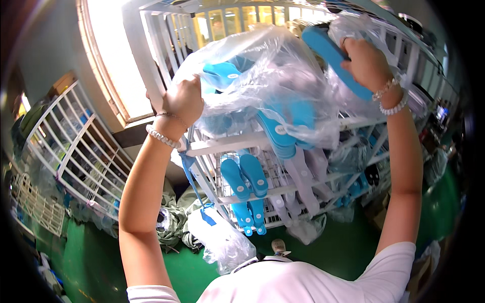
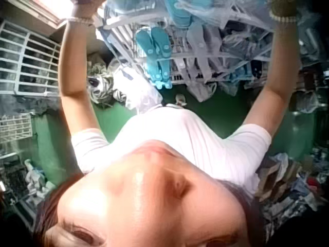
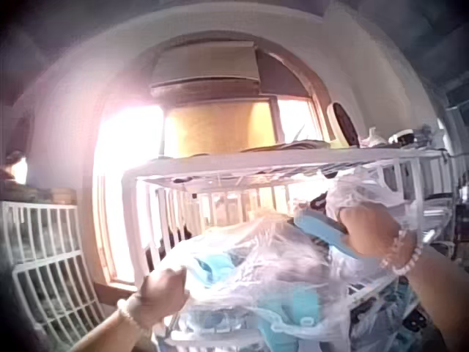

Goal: The person retrieves blue insoles from a plastic bag on a shelf and arranges them in stacks on a metal workstation.

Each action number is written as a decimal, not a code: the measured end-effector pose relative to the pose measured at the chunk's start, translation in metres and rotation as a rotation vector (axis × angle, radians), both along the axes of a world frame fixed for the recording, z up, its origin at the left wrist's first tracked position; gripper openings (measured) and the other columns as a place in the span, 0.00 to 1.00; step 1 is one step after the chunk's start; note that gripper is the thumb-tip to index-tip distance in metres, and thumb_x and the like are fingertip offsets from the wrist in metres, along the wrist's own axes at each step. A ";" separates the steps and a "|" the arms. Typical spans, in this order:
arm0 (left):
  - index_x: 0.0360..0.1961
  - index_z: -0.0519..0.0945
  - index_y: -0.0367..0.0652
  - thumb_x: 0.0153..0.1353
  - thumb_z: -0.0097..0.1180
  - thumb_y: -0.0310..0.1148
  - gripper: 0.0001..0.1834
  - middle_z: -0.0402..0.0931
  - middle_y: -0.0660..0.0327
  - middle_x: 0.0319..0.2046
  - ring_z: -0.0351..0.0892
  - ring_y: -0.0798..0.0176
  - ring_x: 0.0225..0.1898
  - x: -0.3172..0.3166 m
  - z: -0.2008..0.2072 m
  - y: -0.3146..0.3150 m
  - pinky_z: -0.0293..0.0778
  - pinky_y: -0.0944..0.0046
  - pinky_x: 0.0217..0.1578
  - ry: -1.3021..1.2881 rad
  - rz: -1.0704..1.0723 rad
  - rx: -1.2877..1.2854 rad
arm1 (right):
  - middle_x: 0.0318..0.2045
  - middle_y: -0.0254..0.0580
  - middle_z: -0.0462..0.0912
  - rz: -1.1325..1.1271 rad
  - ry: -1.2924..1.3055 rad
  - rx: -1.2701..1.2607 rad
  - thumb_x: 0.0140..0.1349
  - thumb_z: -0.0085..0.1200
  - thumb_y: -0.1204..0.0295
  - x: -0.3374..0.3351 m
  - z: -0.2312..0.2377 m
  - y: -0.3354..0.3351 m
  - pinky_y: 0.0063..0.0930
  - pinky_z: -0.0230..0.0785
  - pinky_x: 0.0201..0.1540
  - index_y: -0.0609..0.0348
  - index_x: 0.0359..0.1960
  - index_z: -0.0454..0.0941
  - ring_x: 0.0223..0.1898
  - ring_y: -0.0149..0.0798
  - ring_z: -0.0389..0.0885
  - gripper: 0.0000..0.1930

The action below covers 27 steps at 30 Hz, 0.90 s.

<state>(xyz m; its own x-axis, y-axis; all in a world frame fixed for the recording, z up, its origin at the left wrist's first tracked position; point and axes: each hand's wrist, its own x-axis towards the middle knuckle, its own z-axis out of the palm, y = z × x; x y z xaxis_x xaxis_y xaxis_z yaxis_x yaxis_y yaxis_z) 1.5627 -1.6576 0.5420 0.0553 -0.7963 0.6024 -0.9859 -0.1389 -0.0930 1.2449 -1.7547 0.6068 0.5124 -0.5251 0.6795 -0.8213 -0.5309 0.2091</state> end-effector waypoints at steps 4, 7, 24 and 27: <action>0.47 0.68 0.38 0.47 0.56 0.37 0.25 0.74 0.50 0.34 0.70 0.52 0.43 -0.047 0.011 -0.001 0.66 0.60 0.46 0.000 -0.422 -0.215 | 0.17 0.45 0.76 0.038 -0.317 -0.287 0.51 0.51 0.69 -0.014 -0.019 0.017 0.31 0.69 0.22 0.61 0.37 0.69 0.19 0.45 0.76 0.13; 0.48 0.69 0.42 0.51 0.54 0.39 0.23 0.74 0.52 0.35 0.68 0.54 0.47 -0.090 -0.016 -0.010 0.65 0.61 0.47 -0.074 -0.831 -0.309 | 0.15 0.41 0.76 0.224 -0.552 0.009 0.52 0.52 0.69 -0.013 -0.021 0.026 0.24 0.67 0.20 0.62 0.39 0.69 0.16 0.36 0.76 0.14; 0.45 0.65 0.37 0.59 0.37 0.37 0.17 0.70 0.51 0.41 0.70 0.51 0.46 0.005 0.060 0.023 0.66 0.53 0.50 1.136 -1.422 -0.488 | 0.23 0.45 0.76 0.675 -0.590 0.130 0.50 0.48 0.78 0.041 -0.119 0.000 0.29 0.67 0.28 0.58 0.33 0.67 0.27 0.42 0.78 0.08; 0.47 0.64 0.36 0.58 0.37 0.32 0.17 0.68 0.50 0.42 0.68 0.52 0.48 -0.017 0.063 0.034 0.64 0.52 0.52 1.017 -1.356 -0.439 | 0.23 0.48 0.76 0.625 -0.386 0.186 0.50 0.45 0.78 0.071 -0.116 -0.015 0.33 0.68 0.28 0.56 0.33 0.66 0.28 0.46 0.77 0.08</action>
